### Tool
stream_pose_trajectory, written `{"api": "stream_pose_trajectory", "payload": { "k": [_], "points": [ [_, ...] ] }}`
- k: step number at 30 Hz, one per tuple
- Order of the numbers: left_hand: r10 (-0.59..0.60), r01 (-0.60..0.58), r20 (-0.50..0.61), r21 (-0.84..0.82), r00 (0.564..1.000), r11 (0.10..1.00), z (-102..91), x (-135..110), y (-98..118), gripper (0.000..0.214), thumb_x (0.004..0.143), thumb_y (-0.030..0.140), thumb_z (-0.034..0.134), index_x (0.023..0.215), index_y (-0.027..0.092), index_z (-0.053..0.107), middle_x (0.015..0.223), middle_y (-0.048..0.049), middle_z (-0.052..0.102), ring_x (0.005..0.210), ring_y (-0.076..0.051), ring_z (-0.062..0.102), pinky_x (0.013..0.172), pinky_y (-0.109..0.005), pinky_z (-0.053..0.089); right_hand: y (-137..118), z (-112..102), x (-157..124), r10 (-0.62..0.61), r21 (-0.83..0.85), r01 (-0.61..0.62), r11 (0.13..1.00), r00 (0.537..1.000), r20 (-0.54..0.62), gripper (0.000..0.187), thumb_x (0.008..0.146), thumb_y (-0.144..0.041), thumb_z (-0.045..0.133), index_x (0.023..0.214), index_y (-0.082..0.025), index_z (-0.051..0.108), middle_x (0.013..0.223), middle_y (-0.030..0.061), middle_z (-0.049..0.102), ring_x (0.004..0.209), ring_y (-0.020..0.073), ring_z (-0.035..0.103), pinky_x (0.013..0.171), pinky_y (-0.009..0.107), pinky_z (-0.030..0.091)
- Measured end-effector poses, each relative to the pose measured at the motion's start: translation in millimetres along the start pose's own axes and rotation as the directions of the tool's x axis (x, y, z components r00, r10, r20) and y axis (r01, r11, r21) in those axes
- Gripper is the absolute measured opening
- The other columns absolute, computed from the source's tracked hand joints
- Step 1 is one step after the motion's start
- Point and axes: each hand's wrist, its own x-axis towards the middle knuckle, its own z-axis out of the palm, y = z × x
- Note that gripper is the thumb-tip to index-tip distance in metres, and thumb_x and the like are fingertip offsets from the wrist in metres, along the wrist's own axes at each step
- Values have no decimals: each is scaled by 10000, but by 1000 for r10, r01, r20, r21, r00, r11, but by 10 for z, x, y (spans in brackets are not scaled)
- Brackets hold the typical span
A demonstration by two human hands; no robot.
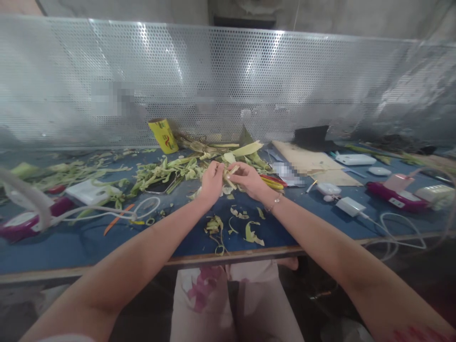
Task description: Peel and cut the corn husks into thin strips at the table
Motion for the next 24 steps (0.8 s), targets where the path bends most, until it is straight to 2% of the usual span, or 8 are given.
{"api": "stream_pose_trajectory", "payload": {
  "k": [4, 11, 16, 19, 24],
  "points": [
    [-10, 10, 34, -3, 999, 1000, -17, 19, 9, 248, 809, 340, 501, 620, 198, 425, 564, 32, 396, 559, -116, 387, 541, -236, 307, -20, -36, -9, 13, -18, -12, 1000, 999, 43, 385, 533, -344, 769, 823, -188, 571, 663, -46, 548, 615, 94, 506, 609, 247, 413],
    [46, -64, 99, 193, 994, 979, -52, 27, 55, 274, 821, 274, 453, 574, 189, 370, 561, 33, 362, 565, -119, 348, 549, -245, 248, -161, -59, -46, -32, -282, 61, 958, 994, 105, 320, 571, -306, 730, 806, -184, 549, 715, -36, 549, 579, 82, 484, 569, 242, 399],
    [36, -65, 97, 317, 995, 946, -46, 1, 124, 259, 835, 217, 423, 583, 195, 368, 563, 25, 394, 579, -134, 379, 563, -254, 252, -192, -79, -62, -31, -300, 79, 951, 987, 161, 310, 591, -313, 720, 800, -183, 532, 711, -39, 534, 564, 76, 473, 560, 234, 387],
    [41, -64, 79, 323, 996, 944, -29, -18, 159, 249, 849, 197, 401, 601, 199, 372, 583, 19, 408, 596, -141, 399, 584, -260, 270, -197, -69, -68, -29, -298, 82, 951, 983, 180, 308, 603, -320, 716, 792, -185, 514, 651, -54, 503, 565, 82, 467, 554, 230, 378],
    [48, -74, 82, 343, 995, 936, -10, -31, 167, 243, 850, 177, 392, 610, 203, 366, 590, 15, 413, 605, -146, 414, 604, -268, 284, -184, -70, -60, -23, -310, 82, 947, 982, 189, 316, 593, -320, 727, 770, -183, 504, 675, -57, 487, 539, 64, 431, 528, 221, 355]
  ]
}}
